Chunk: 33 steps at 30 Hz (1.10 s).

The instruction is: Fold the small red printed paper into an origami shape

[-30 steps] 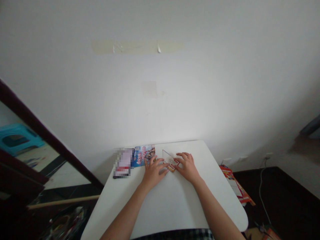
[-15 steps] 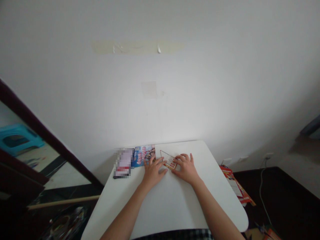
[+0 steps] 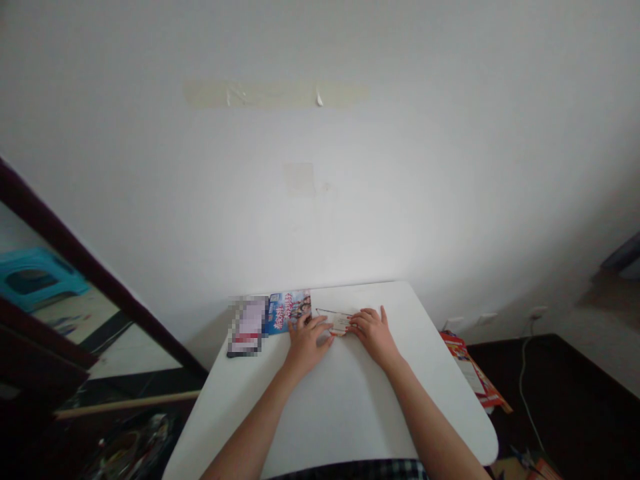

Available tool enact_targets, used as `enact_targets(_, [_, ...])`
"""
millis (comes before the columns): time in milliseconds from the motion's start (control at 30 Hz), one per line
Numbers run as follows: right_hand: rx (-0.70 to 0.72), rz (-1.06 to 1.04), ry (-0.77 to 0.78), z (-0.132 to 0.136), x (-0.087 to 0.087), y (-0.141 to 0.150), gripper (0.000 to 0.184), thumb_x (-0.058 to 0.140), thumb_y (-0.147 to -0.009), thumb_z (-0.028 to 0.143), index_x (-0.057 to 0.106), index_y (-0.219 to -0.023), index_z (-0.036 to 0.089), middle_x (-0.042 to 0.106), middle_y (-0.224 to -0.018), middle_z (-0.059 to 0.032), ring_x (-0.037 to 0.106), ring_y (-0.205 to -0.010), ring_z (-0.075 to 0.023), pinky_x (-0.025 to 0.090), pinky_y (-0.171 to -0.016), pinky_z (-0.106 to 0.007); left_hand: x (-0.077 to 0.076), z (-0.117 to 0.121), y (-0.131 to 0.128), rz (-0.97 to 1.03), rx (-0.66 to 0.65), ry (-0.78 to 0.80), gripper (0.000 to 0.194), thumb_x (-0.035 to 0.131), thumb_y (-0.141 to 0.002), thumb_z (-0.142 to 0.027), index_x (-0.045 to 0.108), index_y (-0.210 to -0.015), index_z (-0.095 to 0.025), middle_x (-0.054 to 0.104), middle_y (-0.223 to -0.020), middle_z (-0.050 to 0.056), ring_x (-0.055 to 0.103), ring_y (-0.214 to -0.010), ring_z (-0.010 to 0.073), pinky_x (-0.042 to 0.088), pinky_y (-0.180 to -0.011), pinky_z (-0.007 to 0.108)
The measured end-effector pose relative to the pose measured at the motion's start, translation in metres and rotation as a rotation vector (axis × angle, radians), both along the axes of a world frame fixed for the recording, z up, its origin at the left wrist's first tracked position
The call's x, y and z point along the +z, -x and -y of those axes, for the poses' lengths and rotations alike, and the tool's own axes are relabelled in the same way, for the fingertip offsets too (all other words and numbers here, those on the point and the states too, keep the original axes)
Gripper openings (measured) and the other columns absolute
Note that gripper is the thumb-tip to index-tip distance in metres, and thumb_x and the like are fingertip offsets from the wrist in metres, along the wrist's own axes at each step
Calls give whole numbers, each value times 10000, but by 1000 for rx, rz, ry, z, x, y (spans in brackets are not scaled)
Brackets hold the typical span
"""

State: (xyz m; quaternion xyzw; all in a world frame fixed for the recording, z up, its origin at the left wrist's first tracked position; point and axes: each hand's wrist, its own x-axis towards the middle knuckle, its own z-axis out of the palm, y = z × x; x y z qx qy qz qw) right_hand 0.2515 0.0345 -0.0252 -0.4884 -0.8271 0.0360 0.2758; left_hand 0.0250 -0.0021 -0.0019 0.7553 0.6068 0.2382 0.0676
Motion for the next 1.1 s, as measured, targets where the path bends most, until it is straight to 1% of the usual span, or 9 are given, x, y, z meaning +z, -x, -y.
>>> enact_targets(100, [42,20,14,0,2,-4,226,544,-943,411,694,-1094,334,708,-1188,-37,549,-1219,-267,156,-1141,-690,-1,0,0,-9,23,0,304,610,-864,-454,701,-1151,-413,576,-1435,-15,314,-1409,376,116,-1120,778])
enact_targets(233, [73,28,36,6,10,-6,211,593,-898,380,698,-1077,341,685,-1229,-31,507,-1265,-272,137,-1142,-689,-1,0,1,-27,39,-9,289,610,-863,-458,704,-1135,-434,585,-1424,-19,315,-1412,380,97,-1105,804])
enact_targets(367, [72,28,83,11,17,-4,320,563,-836,224,690,-1105,342,663,-1260,-31,501,-1259,-260,143,-1140,-682,-1,0,2,-21,40,-17,335,612,-861,-452,666,-1192,-459,605,-1394,-26,338,-1396,372,96,-1099,811])
enact_targets(433, [65,14,102,11,17,-3,326,556,-819,203,697,-1083,333,669,-1244,-33,507,-1249,-260,148,-1141,-676,-1,-1,3,-4,47,-19,397,620,-858,-437,628,-1254,-449,619,-1372,-15,361,-1378,364,97,-1108,800])
enact_targets(500, [52,-10,104,9,15,-2,314,563,-824,218,697,-1087,325,679,-1214,-41,517,-1237,-264,167,-1142,-664,-2,-2,3,13,58,-12,397,627,-855,-423,636,-1252,-424,637,-1344,-4,389,-1352,358,97,-1114,791])
enact_targets(667, [7,-77,63,4,7,-5,270,573,-891,325,691,-1133,315,688,-1165,-66,561,-1191,-259,271,-1130,-597,-1,-2,3,23,63,2,272,674,-823,-434,720,-1088,-392,651,-1319,-12,401,-1329,350,130,-1119,762])
enact_targets(833, [0,-85,13,1,3,-6,209,587,-912,423,719,-1042,327,701,-1113,-44,576,-1147,-251,326,-1102,-539,-3,-2,4,2,61,1,336,731,-771,-453,713,-1100,-382,593,-1396,8,362,-1361,362,128,-1131,737])
enact_targets(933, [-18,-81,16,1,4,-6,205,575,-921,438,726,-1005,329,707,-1095,-36,569,-1140,-256,311,-1101,-550,-5,-1,4,-3,69,-9,352,730,-769,-459,700,-1115,-397,591,-1396,3,357,-1361,371,96,-1122,758])
enact_targets(1100, [-41,-60,34,1,5,-5,221,551,-929,447,731,-983,330,711,-1087,-36,549,-1149,-275,248,-1111,-616,-4,0,2,-6,60,-9,389,733,-761,-485,692,-1140,-407,592,-1380,8,366,-1350,366,108,-1123,751])
